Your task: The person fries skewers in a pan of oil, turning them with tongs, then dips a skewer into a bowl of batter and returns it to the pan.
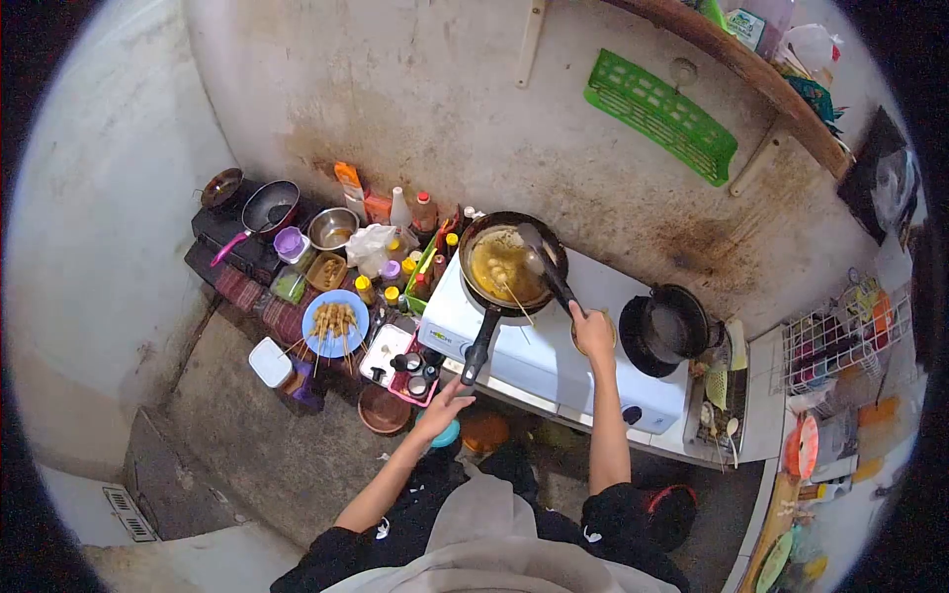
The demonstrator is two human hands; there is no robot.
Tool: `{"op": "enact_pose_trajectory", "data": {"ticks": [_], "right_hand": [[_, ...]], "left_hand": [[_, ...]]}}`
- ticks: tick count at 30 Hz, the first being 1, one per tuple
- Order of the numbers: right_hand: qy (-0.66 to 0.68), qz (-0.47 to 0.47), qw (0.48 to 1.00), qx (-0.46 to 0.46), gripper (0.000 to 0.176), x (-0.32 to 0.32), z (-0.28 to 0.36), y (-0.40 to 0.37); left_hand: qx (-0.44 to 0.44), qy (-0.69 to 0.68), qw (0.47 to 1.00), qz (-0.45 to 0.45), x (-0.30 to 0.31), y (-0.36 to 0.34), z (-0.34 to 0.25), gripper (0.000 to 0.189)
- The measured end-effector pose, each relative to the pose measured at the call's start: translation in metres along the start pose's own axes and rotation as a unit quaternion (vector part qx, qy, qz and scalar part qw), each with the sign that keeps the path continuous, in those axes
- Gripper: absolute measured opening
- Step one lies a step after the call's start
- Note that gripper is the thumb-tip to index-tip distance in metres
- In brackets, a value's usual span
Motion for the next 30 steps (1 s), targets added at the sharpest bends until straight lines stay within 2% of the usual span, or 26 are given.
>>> {"op": "enact_pose_trajectory", "data": {"ticks": [2, 3, 5, 6, 8, 9, 11, 12, 14, 15, 17, 21, 24, 26, 27, 29, 30], "right_hand": [[-0.108, -0.018, 0.992, 0.058, 0.050, 0.003, 0.001, -0.002], [-0.108, -0.019, 0.992, 0.057, 0.050, 0.006, 0.002, -0.004], [0.021, 0.033, 0.999, 0.014, 0.051, 0.012, 0.004, -0.006], [0.020, 0.034, 0.999, 0.014, 0.051, 0.010, 0.002, -0.005], [-0.065, -0.076, 0.994, 0.040, 0.053, 0.005, -0.002, -0.006], [-0.065, -0.076, 0.994, 0.040, 0.053, 0.005, -0.005, -0.005], [-0.109, 0.005, 0.991, 0.082, 0.053, 0.006, -0.012, -0.003], [-0.110, 0.004, 0.991, 0.082, 0.053, 0.010, -0.007, -0.005], [0.004, 0.021, 0.999, 0.025, 0.053, 0.016, 0.000, -0.010], [0.004, 0.023, 0.999, 0.025, 0.053, 0.017, 0.003, -0.012], [-0.082, -0.005, 0.996, 0.041, 0.053, 0.018, 0.008, -0.015], [-0.018, 0.034, 0.999, 0.024, 0.052, 0.016, 0.005, -0.013], [-0.048, -0.022, 0.998, 0.019, 0.051, 0.005, -0.005, -0.009], [-0.137, -0.047, 0.986, 0.085, 0.051, 0.000, -0.011, -0.006], [-0.137, -0.047, 0.986, 0.085, 0.051, 0.002, -0.009, -0.007], [-0.021, 0.005, 0.999, 0.025, 0.052, 0.007, -0.005, -0.008], [-0.021, 0.007, 0.999, 0.026, 0.052, 0.006, -0.004, -0.007]], "left_hand": [[0.003, 0.010, 1.000, -0.007, -0.002, -0.002, -0.005, 0.060], [0.003, 0.010, 1.000, -0.005, -0.002, -0.001, -0.005, 0.060], [0.006, 0.026, 1.000, -0.005, -0.001, 0.001, -0.004, 0.061], [0.005, 0.025, 1.000, -0.005, -0.003, 0.000, -0.008, 0.061], [0.019, 0.024, 1.000, -0.009, -0.004, -0.005, -0.014, 0.063], [0.019, 0.024, 1.000, -0.009, -0.002, -0.003, -0.008, 0.063], [0.004, -0.011, 1.000, -0.003, 0.001, 0.004, 0.004, 0.063], [0.004, -0.011, 1.000, -0.002, 0.000, 0.003, 0.002, 0.063], [0.011, 0.012, 1.000, -0.012, -0.001, 0.002, -0.001, 0.063], [0.012, 0.012, 1.000, -0.014, -0.001, 0.001, -0.001, 0.063], [0.005, 0.013, 1.000, -0.005, -0.002, -0.001, -0.003, 0.062], [0.009, 0.022, 1.000, -0.002, 0.000, 0.004, 0.002, 0.062], [0.003, 0.017, 1.000, -0.001, 0.000, 0.001, 0.003, 0.063], [0.017, 0.013, 1.000, -0.007, -0.002, 0.000, -0.003, 0.064], [0.017, 0.013, 1.000, -0.007, -0.001, 0.001, -0.001, 0.064], [0.015, 0.022, 1.000, -0.006, 0.001, 0.004, 0.004, 0.064], [0.015, 0.021, 1.000, -0.007, 0.003, 0.005, 0.006, 0.064]]}}
Point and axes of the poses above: each hand's wrist, its own y-axis towards the middle knuckle, its own x-axis out of the back of the hand, z = x × y, the point moved 1 cm from there along y, towards the middle knuckle, and after that the axes turned 6 degrees about x, right-handed, at the moved point
